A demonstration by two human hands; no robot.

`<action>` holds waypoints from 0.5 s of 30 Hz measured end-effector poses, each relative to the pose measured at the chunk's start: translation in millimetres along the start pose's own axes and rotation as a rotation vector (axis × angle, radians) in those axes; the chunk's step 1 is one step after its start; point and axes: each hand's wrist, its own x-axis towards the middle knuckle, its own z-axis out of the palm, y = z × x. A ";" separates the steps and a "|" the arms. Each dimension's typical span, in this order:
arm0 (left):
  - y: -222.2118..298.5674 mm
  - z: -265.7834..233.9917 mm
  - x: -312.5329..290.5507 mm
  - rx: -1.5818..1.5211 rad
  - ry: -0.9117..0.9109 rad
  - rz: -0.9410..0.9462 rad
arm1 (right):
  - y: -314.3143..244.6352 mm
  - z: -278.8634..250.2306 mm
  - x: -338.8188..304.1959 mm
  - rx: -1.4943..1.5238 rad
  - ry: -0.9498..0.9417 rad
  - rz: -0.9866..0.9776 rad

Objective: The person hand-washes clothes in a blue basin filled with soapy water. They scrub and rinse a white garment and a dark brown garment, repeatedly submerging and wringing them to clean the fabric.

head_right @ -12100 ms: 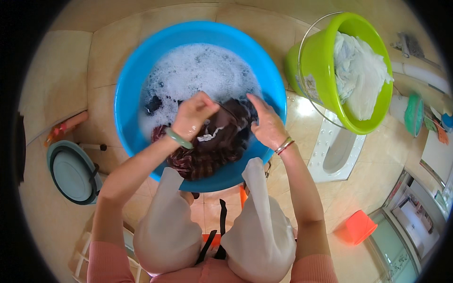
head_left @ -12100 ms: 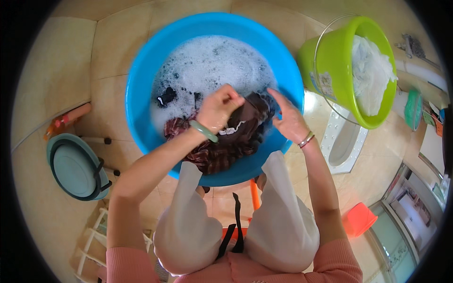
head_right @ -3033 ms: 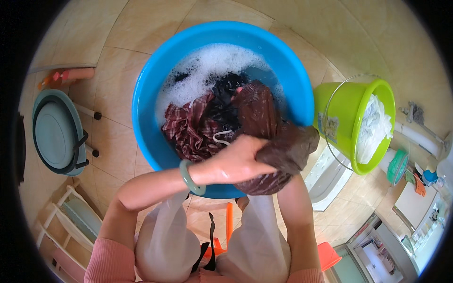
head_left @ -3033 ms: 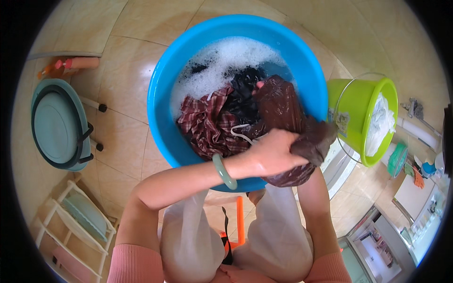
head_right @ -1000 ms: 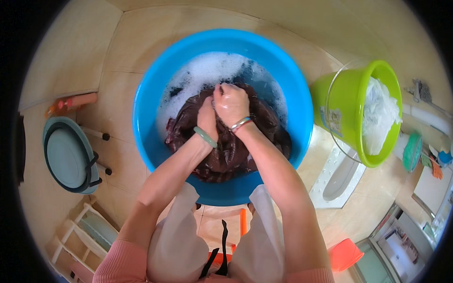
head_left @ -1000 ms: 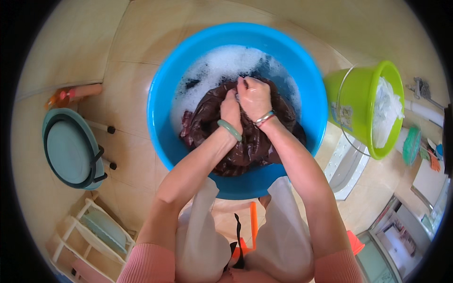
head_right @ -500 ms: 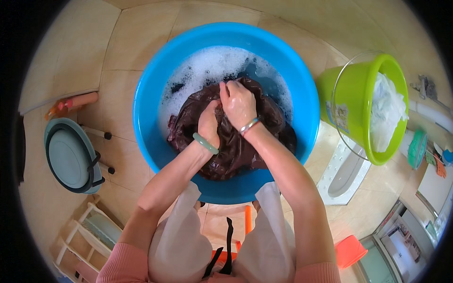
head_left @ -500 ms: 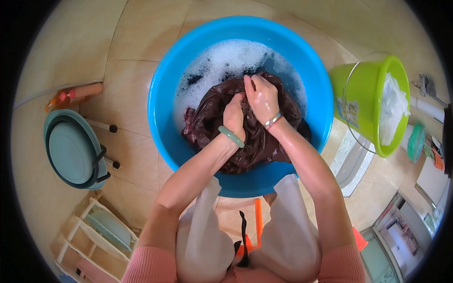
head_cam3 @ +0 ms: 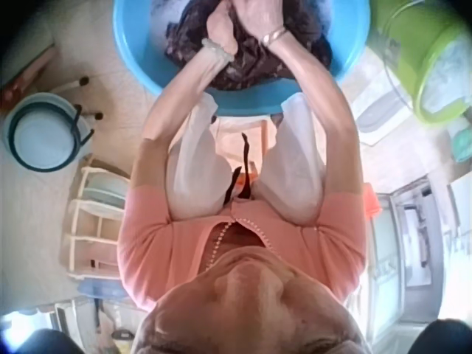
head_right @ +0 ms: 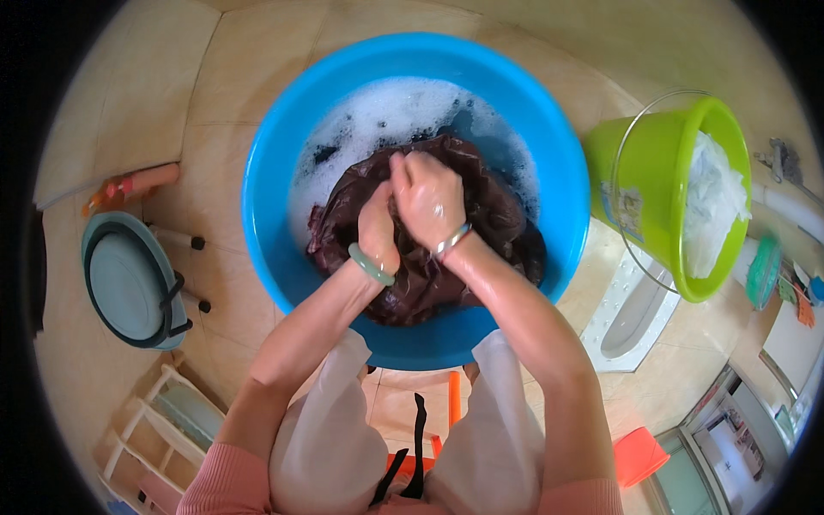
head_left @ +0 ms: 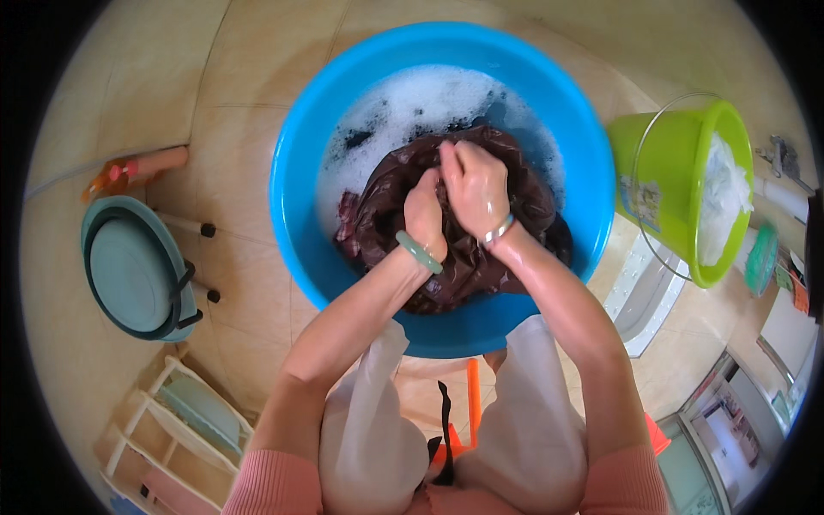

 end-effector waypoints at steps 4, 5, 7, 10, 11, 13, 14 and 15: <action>-20.5 -38.1 19.7 -0.324 -0.409 0.094 | -52.1 8.6 -22.5 0.270 -0.038 -0.014; -16.6 -32.9 17.7 -0.433 -0.463 0.047 | -37.6 6.6 -10.5 0.178 -0.044 -0.134; -5.7 13.4 -12.7 -0.161 0.160 -0.153 | 53.4 4.5 1.7 -0.047 -0.086 0.062; 35.2 29.0 -24.4 -0.125 0.012 -0.123 | 64.5 -19.5 25.2 -0.191 -0.073 0.283; 54.5 32.1 -31.3 -0.230 -0.030 -0.139 | 58.9 -33.6 32.8 -0.129 -0.062 0.384; 86.5 16.0 -11.4 -0.291 -0.353 -0.276 | 58.0 -53.5 41.8 0.232 0.162 0.400; 99.7 7.9 -7.4 -0.279 -0.392 -0.232 | 44.1 -68.7 39.7 0.346 0.125 0.555; 111.4 1.6 -2.9 -0.263 -0.431 -0.185 | 36.8 -81.1 30.8 0.432 0.049 0.562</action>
